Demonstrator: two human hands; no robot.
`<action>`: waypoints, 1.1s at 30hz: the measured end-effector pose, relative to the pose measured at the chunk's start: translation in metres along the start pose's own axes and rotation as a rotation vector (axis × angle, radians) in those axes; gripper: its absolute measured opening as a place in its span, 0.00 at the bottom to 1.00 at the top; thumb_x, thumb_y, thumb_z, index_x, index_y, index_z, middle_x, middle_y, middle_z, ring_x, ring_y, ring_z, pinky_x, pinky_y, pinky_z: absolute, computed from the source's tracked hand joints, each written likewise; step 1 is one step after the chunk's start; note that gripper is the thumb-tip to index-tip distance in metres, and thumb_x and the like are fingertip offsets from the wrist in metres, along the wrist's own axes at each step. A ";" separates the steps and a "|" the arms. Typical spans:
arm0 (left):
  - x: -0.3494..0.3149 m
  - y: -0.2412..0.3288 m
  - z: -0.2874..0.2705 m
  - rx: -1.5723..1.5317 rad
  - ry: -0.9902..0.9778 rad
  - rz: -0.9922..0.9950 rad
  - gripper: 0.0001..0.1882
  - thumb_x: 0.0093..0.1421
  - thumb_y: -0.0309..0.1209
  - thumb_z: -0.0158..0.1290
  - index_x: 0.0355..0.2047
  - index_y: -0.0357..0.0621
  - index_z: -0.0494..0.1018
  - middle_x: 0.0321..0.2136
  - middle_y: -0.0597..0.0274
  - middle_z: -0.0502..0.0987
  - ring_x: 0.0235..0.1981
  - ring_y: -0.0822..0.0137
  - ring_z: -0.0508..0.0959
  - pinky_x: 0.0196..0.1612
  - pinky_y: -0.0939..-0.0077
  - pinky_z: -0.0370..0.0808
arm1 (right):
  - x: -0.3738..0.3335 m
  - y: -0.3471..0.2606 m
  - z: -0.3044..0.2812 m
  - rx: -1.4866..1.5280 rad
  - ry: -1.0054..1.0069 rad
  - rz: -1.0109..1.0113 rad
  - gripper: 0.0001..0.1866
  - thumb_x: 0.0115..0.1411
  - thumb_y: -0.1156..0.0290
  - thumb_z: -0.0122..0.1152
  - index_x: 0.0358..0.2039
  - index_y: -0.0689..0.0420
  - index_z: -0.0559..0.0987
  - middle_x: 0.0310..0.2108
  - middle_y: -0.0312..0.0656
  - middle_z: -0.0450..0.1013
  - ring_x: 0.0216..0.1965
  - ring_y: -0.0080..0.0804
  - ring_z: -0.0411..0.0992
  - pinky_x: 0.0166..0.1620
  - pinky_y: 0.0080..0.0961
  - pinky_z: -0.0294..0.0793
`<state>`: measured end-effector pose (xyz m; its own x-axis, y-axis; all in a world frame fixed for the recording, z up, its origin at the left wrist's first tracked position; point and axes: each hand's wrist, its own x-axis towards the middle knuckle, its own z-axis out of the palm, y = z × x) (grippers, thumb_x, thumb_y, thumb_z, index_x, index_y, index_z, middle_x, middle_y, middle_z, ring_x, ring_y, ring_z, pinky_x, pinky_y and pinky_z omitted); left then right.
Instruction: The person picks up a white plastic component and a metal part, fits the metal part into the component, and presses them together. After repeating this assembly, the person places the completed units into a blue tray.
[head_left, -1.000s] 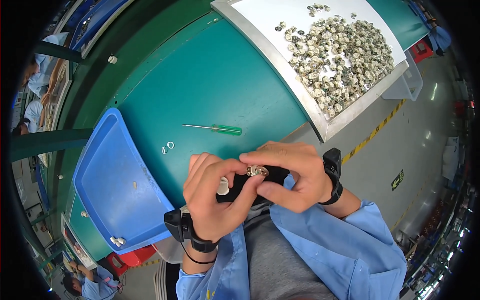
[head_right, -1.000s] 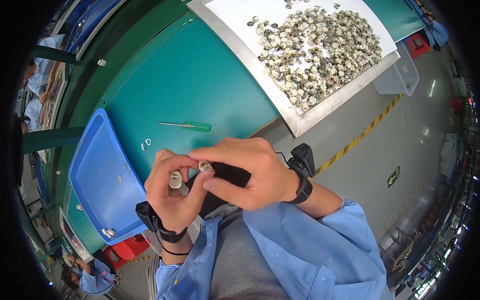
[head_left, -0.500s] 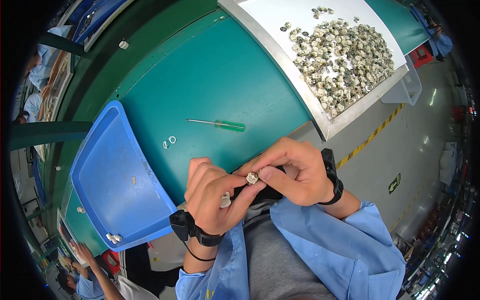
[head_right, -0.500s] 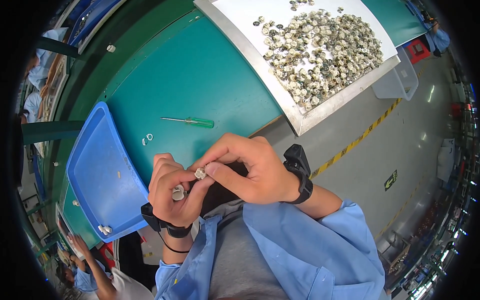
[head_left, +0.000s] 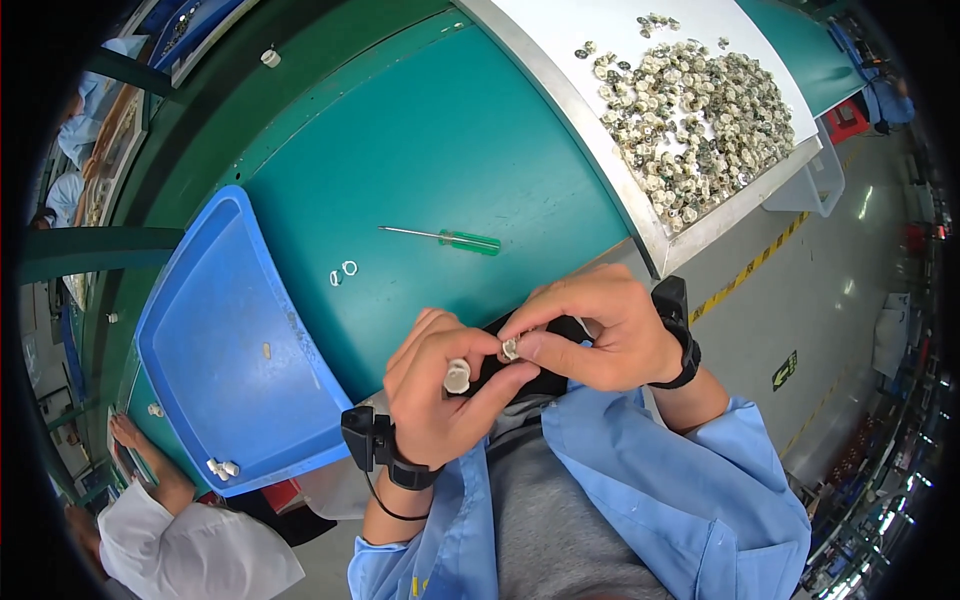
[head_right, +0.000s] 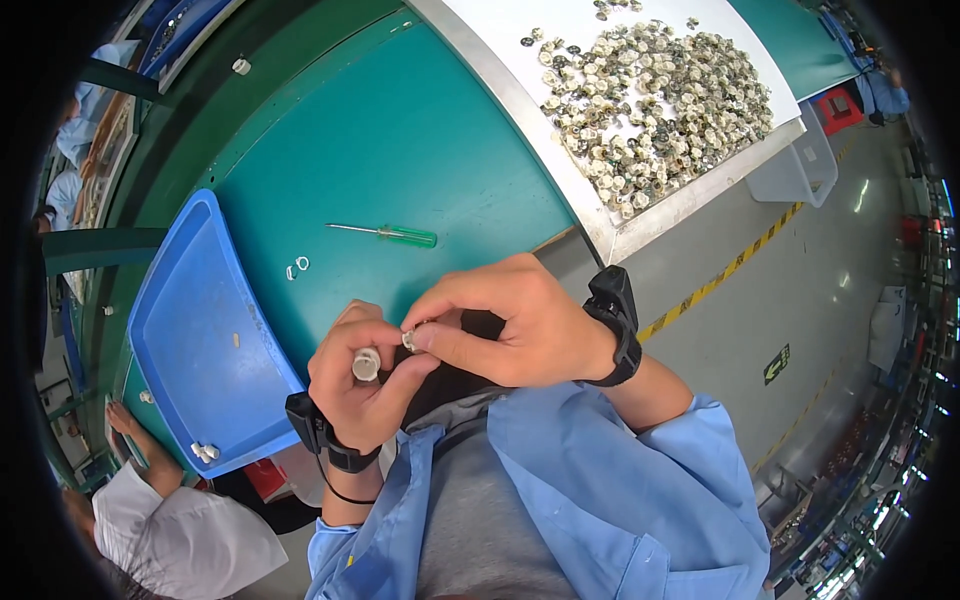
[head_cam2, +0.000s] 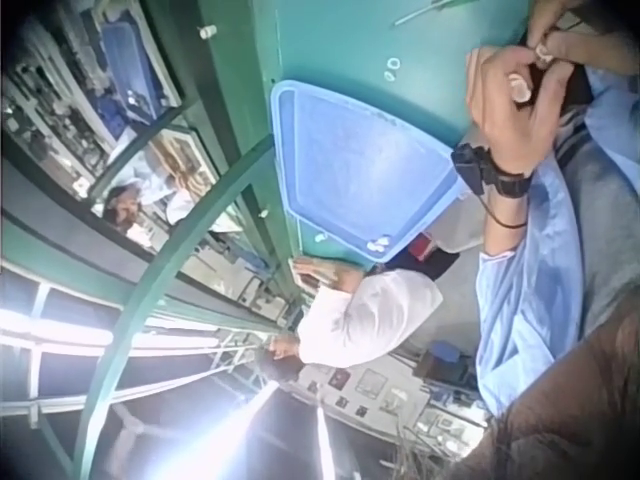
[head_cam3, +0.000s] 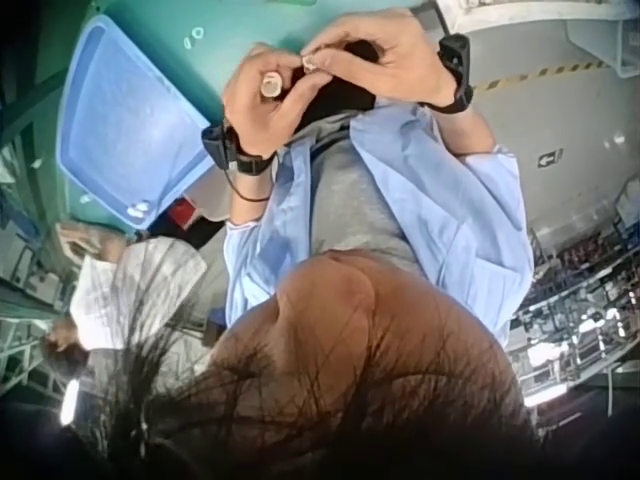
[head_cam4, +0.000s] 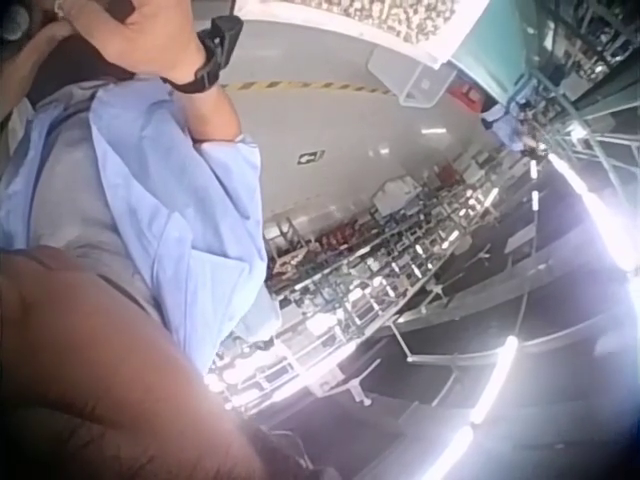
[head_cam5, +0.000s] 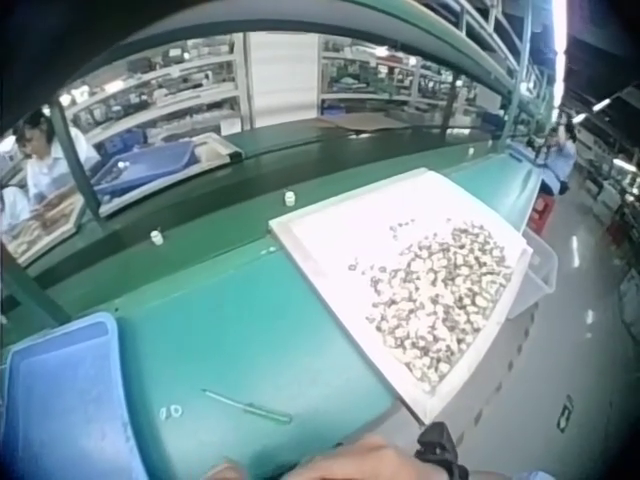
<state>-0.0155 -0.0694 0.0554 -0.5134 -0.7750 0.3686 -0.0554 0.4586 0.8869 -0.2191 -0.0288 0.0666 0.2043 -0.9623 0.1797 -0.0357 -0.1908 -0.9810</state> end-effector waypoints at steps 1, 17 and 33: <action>-0.001 -0.001 0.001 0.000 0.001 -0.002 0.21 0.42 0.21 0.71 0.35 0.42 0.74 0.21 0.67 0.72 0.21 0.70 0.67 0.31 0.74 0.62 | 0.000 0.002 0.002 -0.012 0.032 -0.029 0.06 0.57 0.82 0.64 0.36 0.65 0.82 0.29 0.48 0.81 0.30 0.34 0.80 0.33 0.22 0.75; -0.016 0.002 0.000 -0.945 -0.101 -0.508 0.17 0.72 0.36 0.42 0.52 0.34 0.63 0.28 0.58 0.70 0.25 0.72 0.65 0.28 0.78 0.62 | 0.017 0.028 0.003 0.026 0.101 -0.331 0.07 0.60 0.78 0.62 0.38 0.63 0.82 0.28 0.42 0.78 0.23 0.31 0.68 0.33 0.29 0.66; -0.015 0.007 0.012 -0.953 -0.049 -0.584 0.27 0.75 0.49 0.35 0.47 0.33 0.69 0.21 0.64 0.66 0.23 0.74 0.63 0.25 0.79 0.58 | 0.017 0.026 0.010 -0.045 0.121 -0.396 0.07 0.58 0.78 0.63 0.38 0.63 0.82 0.29 0.41 0.78 0.25 0.30 0.68 0.36 0.30 0.64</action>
<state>-0.0183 -0.0494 0.0526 -0.6577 -0.7345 -0.1670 0.3688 -0.5073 0.7789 -0.2073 -0.0480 0.0431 0.0946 -0.8282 0.5525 -0.0208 -0.5565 -0.8306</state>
